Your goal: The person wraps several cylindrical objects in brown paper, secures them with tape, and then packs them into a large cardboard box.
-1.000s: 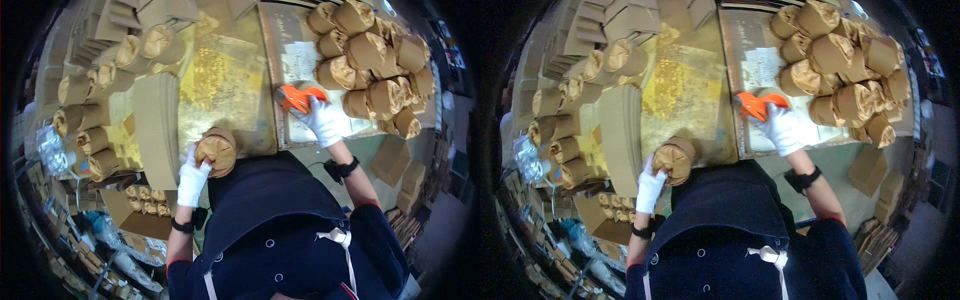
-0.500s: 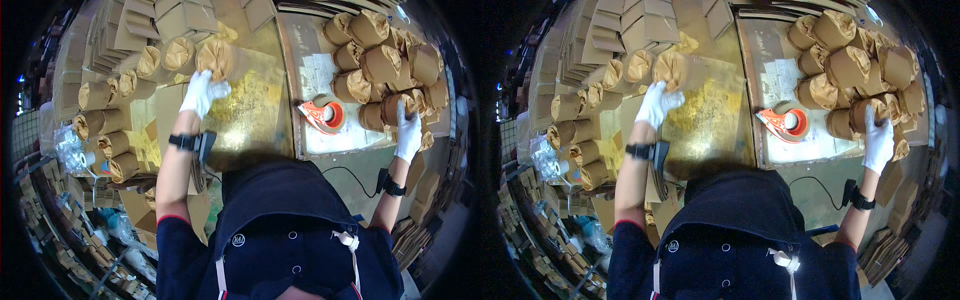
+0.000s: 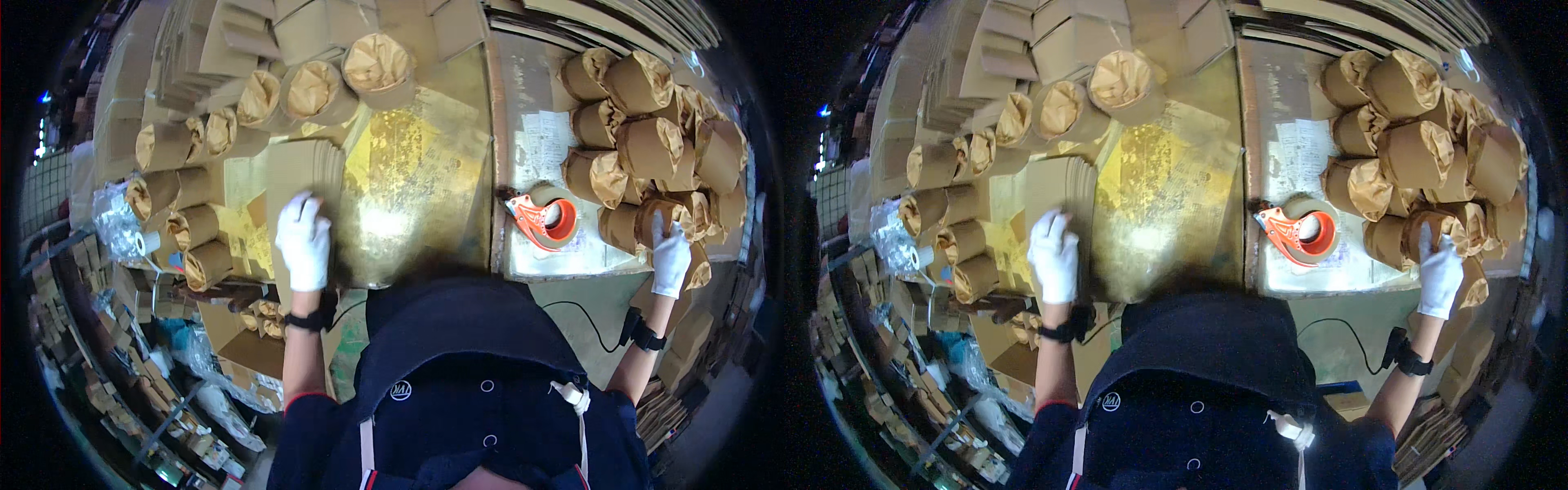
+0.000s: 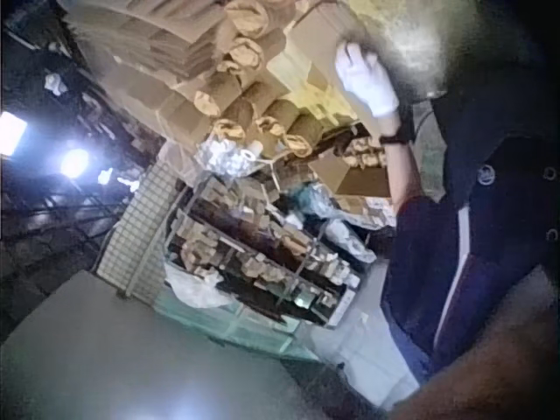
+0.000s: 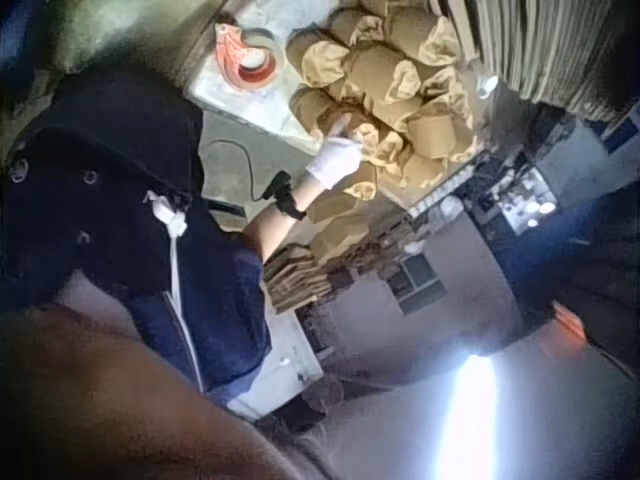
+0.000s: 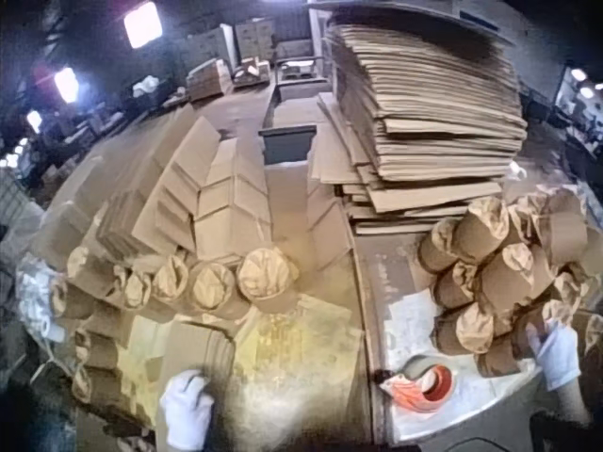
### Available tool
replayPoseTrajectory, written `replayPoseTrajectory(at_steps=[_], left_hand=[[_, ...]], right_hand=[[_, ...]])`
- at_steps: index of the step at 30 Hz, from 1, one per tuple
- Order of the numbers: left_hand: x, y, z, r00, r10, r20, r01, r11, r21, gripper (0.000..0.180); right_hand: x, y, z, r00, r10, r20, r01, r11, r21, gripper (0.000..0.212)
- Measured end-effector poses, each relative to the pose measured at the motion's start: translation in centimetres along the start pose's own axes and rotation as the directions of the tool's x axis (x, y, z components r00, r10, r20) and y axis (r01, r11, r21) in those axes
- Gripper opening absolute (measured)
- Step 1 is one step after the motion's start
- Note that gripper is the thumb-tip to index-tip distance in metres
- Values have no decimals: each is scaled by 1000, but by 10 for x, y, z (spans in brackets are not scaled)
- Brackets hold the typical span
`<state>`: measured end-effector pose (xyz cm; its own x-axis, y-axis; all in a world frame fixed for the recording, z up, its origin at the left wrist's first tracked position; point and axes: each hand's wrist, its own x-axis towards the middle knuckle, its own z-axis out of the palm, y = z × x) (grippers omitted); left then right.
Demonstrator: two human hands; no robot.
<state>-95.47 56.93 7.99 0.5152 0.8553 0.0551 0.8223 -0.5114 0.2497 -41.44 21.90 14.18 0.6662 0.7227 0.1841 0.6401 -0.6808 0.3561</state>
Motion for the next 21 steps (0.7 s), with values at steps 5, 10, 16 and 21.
replayPoseTrajectory(at_steps=[5,10,16,21], left_hand=[[-105,-54,-21,834,-485,263,392,856,336,112],[-118,-52,-38,846,-490,208,455,869,197,116],[-80,39,-83,907,-380,183,382,924,27,77],[-71,111,29,843,-150,517,104,988,117,80]], right_hand=[[9,10,14,1000,12,-8,-12,998,54,43],[19,30,-17,936,233,265,-347,486,802,40],[-7,-47,-117,900,288,326,-330,-36,943,59],[-3,-177,-114,904,-187,385,-408,-109,906,46]])
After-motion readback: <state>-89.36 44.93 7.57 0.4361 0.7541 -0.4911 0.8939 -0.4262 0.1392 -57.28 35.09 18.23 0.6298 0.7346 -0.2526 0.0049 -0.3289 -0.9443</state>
